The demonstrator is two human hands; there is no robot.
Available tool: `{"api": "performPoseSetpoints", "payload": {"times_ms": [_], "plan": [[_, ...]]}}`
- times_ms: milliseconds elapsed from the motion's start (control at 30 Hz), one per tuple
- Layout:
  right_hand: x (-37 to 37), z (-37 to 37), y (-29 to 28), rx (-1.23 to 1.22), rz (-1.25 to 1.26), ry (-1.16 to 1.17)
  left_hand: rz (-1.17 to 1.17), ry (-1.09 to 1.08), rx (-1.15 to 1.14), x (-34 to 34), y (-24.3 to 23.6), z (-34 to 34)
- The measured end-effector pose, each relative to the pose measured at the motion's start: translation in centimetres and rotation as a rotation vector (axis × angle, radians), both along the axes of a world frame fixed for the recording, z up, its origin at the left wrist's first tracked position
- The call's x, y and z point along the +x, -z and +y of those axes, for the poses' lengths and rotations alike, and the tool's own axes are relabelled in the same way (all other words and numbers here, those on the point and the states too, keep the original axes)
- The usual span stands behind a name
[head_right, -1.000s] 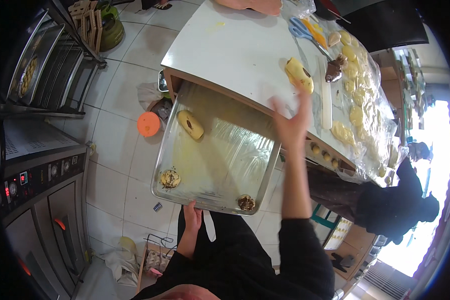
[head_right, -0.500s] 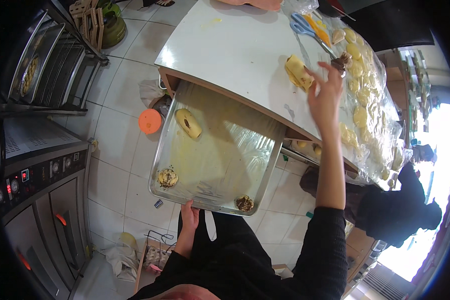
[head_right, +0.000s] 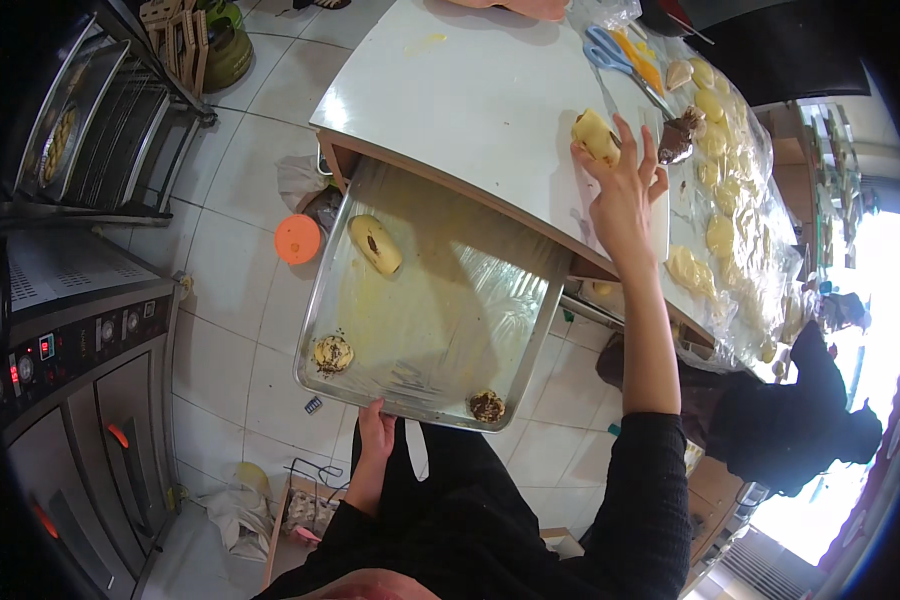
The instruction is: The person flattens pieces of dough, applies chocolate filling from a piping bag, rolls the dough into cylinders, and places them onto a metal baking tray.
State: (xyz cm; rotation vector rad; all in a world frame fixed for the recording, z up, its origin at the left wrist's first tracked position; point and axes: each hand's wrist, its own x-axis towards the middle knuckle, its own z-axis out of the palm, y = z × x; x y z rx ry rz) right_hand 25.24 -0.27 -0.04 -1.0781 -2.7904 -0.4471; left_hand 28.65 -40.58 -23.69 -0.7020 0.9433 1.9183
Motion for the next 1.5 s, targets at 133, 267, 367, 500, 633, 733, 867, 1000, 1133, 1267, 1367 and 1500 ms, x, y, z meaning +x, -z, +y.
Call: {"api": "performPoseSetpoints", "payload": {"times_ms": [133, 267, 367, 500, 633, 733, 867, 1000, 1133, 1267, 1367, 1500], "plan": [[1.1, 0.1, 0.1, 0.011, 0.047, -0.001, 0.001, -0.009, -0.007, 0.0, -0.1, 0.2], [1.0, -0.3, 0.5, -0.034, 0.022, 0.02, 0.004, 0.006, 0.002, 0.0, 0.0, 0.1], [1.1, -0.4, 0.4, 0.003, 0.063, 0.0, 0.016, 0.008, -0.003, 0.1, 0.1, 0.0], [1.4, -0.1, 1.0, -0.044, 0.074, -0.015, 0.031, 0.001, -0.021, 0.2, 0.2, 0.1], [1.8, 1.1, 0.3, -0.05, 0.164, -0.084, 0.032, 0.009, -0.025, 0.3, 0.4, -0.1], [2.9, 4.6, -0.6, -0.214, 0.422, -0.173, 0.024, 0.016, -0.024, 0.1, 0.3, -0.1], [2.8, 7.1, -0.9, -0.761, 0.463, 0.065, 0.031, 0.024, -0.006, 0.0, 0.1, 0.1], [2.0, 8.3, 0.2, -0.755, 0.328, 0.004, 0.038, 0.011, 0.005, 0.2, 0.6, -0.1], [0.9, 7.6, 0.1, -0.735, 0.311, 0.096, 0.014, -0.005, 0.016, 0.1, 0.4, 0.1], [-0.2, 6.9, -0.2, -0.62, 0.316, 0.106, 0.028, -0.011, 0.006, 0.1, 0.1, 0.3], [-0.7, 6.8, 0.0, -0.607, 0.363, 0.106, 0.028, -0.016, 0.0, 0.1, 0.2, 0.4], [-1.1, 6.6, -0.4, -0.622, 0.29, 0.159, 0.032, -0.023, -0.003, 0.3, 0.4, 0.2]]}}
